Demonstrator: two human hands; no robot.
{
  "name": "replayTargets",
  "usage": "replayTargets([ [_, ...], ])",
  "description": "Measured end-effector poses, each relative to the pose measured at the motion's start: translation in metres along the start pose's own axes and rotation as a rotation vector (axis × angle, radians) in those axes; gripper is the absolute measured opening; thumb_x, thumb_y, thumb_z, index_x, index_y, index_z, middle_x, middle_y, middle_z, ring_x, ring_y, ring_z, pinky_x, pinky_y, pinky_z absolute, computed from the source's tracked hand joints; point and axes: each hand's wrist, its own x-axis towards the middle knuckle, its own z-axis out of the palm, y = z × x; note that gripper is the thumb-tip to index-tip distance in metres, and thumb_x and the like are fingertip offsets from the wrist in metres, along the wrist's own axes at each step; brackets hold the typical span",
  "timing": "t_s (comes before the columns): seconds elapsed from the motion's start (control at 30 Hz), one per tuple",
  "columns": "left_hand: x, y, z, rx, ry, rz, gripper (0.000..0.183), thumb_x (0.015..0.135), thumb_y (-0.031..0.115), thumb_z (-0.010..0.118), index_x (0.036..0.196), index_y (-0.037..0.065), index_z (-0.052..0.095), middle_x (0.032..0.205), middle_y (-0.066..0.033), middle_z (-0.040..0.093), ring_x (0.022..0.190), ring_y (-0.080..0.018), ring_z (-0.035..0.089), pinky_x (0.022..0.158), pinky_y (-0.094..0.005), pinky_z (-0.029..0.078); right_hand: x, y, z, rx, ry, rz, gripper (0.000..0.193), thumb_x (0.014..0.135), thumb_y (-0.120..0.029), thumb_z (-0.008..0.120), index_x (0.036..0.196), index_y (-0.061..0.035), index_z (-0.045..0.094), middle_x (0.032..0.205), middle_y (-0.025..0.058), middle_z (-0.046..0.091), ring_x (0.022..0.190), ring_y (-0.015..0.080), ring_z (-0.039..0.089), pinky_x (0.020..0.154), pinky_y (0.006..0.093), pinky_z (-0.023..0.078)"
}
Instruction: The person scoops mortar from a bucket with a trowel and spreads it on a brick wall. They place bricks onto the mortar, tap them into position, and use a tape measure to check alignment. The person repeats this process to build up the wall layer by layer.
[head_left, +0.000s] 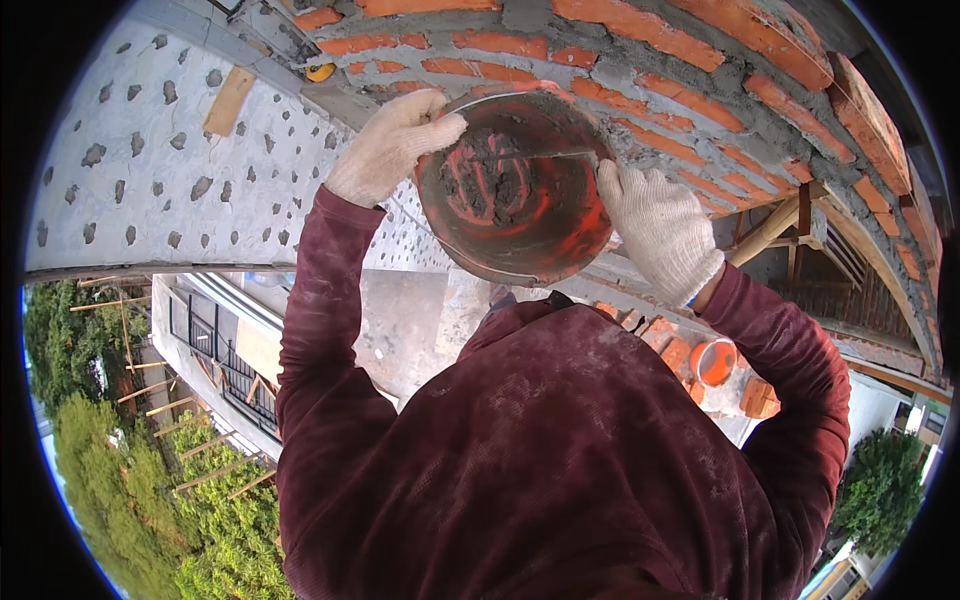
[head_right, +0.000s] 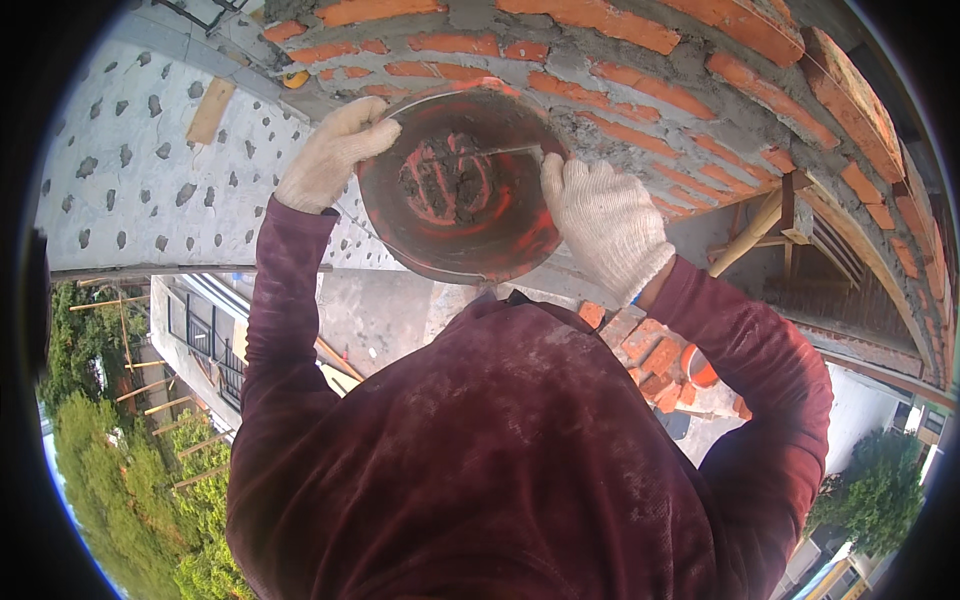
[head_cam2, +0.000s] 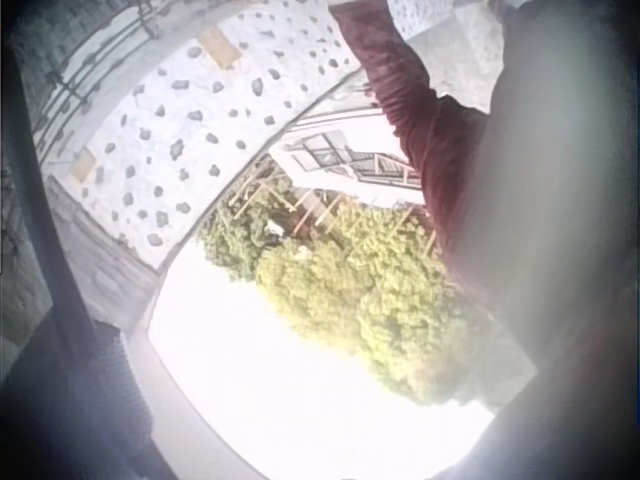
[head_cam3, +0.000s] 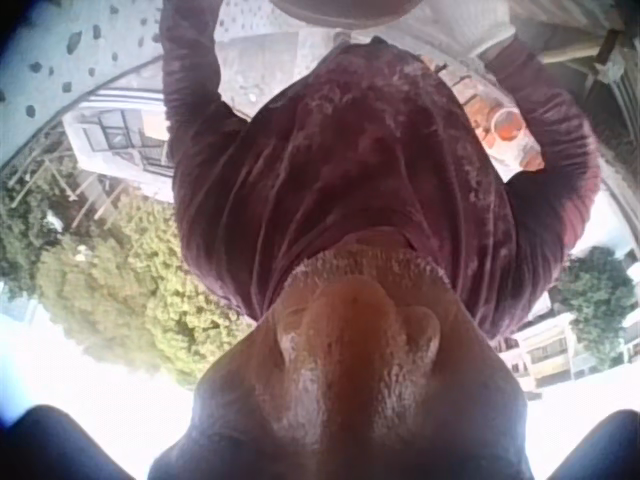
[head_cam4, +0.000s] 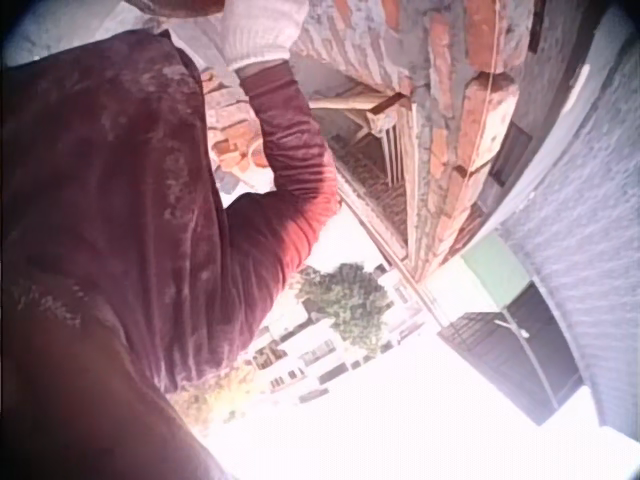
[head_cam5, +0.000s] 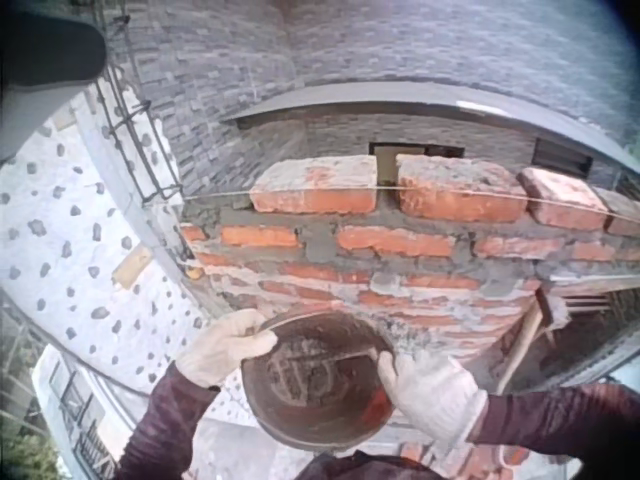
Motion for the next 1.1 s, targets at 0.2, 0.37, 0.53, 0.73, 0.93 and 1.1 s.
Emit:
replayTargets([
  [0.2, -0.007, 0.007, -0.005, -0.042, 0.061, -0.044, 0.036, 0.097, 0.038, 0.069, 0.089, 0.005, 0.060, 0.083, 0.0033, 0.051, 0.078, -0.0080, 0.046, 0.066, -0.0261, 0.039, -0.020, -0.011, 0.014, 0.100, -0.057, -0.179, 0.050, 0.083, -0.009, 0.068, 0.129, 0.0064, 0.055, 0.097, 0.0105, 0.066, 0.098, 0.0269, 0.068, 0.069, 0.0380, 0.060],
  [0.37, -0.006, 0.005, -0.001, 0.063, 0.077, -0.012, 0.036, 0.096, 0.038, 0.068, 0.090, 0.004, 0.057, 0.083, 0.0012, 0.051, 0.079, -0.0099, 0.046, 0.068, -0.0304, 0.041, 0.006, -0.001, 0.006, -0.054, -0.023, -0.025, 0.046, 0.086, -0.005, 0.067, 0.128, 0.0079, 0.055, 0.091, 0.0117, 0.066, 0.086, 0.0278, 0.070, 0.069, 0.0393, 0.060],
  [0.53, -0.015, -0.003, -0.002, 0.169, 0.181, -0.036, 0.040, 0.094, 0.038, 0.068, 0.090, 0.000, 0.057, 0.081, -0.0055, 0.051, 0.076, -0.0159, 0.049, 0.069, -0.0345, 0.043, 0.000, -0.027, 0.035, 0.027, -0.163, -0.143, 0.044, 0.084, -0.007, 0.069, 0.123, 0.0084, 0.056, 0.089, 0.0111, 0.064, 0.091, 0.0272, 0.069, 0.067, 0.0385, 0.060],
  [0.73, -0.019, -0.013, 0.000, 0.196, 0.149, 0.005, 0.046, 0.094, 0.042, 0.067, 0.085, -0.002, 0.054, 0.075, -0.0121, 0.047, 0.071, -0.0238, 0.051, 0.067, -0.0404, 0.044, 0.040, -0.016, -0.011, 0.098, -0.219, 0.033, 0.037, 0.084, -0.008, 0.067, 0.114, 0.0117, 0.061, 0.084, 0.0202, 0.071, 0.074, 0.0321, 0.076, 0.062, 0.0392, 0.060],
  [0.93, -0.015, 0.010, 0.008, 0.368, 0.184, 0.108, 0.047, 0.093, 0.042, 0.066, 0.083, -0.001, 0.050, 0.073, -0.0138, 0.046, 0.068, -0.0267, 0.049, 0.066, -0.0423, 0.043, 0.069, -0.024, -0.011, 0.289, -0.572, -0.123, 0.026, 0.085, -0.014, 0.069, 0.104, 0.0008, 0.078, 0.093, 0.0200, 0.076, 0.089, 0.0384, 0.076, 0.074, 0.0490, 0.061],
  [1.1, -0.028, 0.009, 0.025, 0.141, 0.184, 0.019, 0.043, 0.089, 0.039, 0.068, 0.084, -0.001, 0.054, 0.075, -0.0130, 0.049, 0.067, -0.0233, 0.050, 0.064, -0.0393, 0.043, 0.052, -0.018, 0.012, 0.567, -0.595, -0.166, 0.030, 0.079, -0.009, 0.061, 0.106, 0.0032, 0.068, 0.089, 0.0237, 0.072, 0.087, 0.0440, 0.072, 0.075, 0.0513, 0.058],
])
